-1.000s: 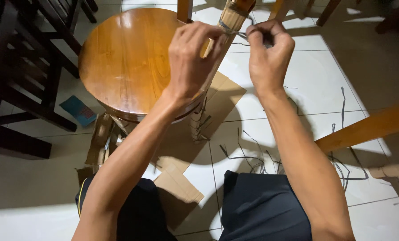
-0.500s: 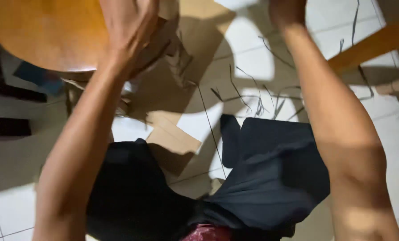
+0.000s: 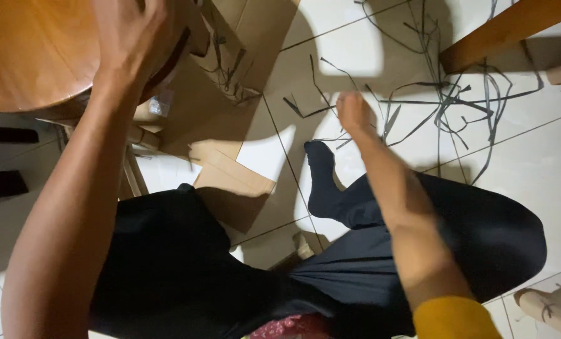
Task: Wrapping a wooden stool leg with cardboard and securing it with plastic ties
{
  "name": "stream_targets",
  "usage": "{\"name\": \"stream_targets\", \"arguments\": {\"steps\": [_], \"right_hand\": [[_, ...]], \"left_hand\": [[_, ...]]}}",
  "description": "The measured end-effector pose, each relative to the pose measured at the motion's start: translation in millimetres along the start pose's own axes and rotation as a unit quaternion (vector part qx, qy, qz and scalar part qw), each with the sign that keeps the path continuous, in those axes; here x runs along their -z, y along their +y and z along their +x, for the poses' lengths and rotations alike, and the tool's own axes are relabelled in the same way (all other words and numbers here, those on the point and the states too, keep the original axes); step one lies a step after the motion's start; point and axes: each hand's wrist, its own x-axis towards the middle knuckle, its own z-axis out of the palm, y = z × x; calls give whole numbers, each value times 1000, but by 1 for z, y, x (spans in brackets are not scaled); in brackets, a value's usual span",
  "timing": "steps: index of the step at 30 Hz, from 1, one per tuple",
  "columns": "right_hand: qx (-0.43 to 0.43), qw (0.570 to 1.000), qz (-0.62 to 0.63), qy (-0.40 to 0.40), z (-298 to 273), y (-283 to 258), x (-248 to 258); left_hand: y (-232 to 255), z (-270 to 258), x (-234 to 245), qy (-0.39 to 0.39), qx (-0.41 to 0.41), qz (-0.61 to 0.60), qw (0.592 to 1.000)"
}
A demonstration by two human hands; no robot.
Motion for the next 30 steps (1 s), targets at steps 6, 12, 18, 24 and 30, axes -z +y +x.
{"name": "stream_targets", "arguments": {"steps": [6,12,18,24,30], "right_hand": [[5,985,-14,173,3,-40,-37],[80,971,-100,201,13,-25,-54],[124,962,-175,167,24,-21,-43],[4,997,-1,72,44,-12,-57],[-18,959,154,236,83,-30,-33]], "left_hand": [[37,8,13,26,-46,-17,998],[64,20,22,102,-9,-39,994],[44,31,-6,106,12,-124,987],[61,43,7,111,20,-163,980],[50,38,-10,117,39,-163,979]]}}
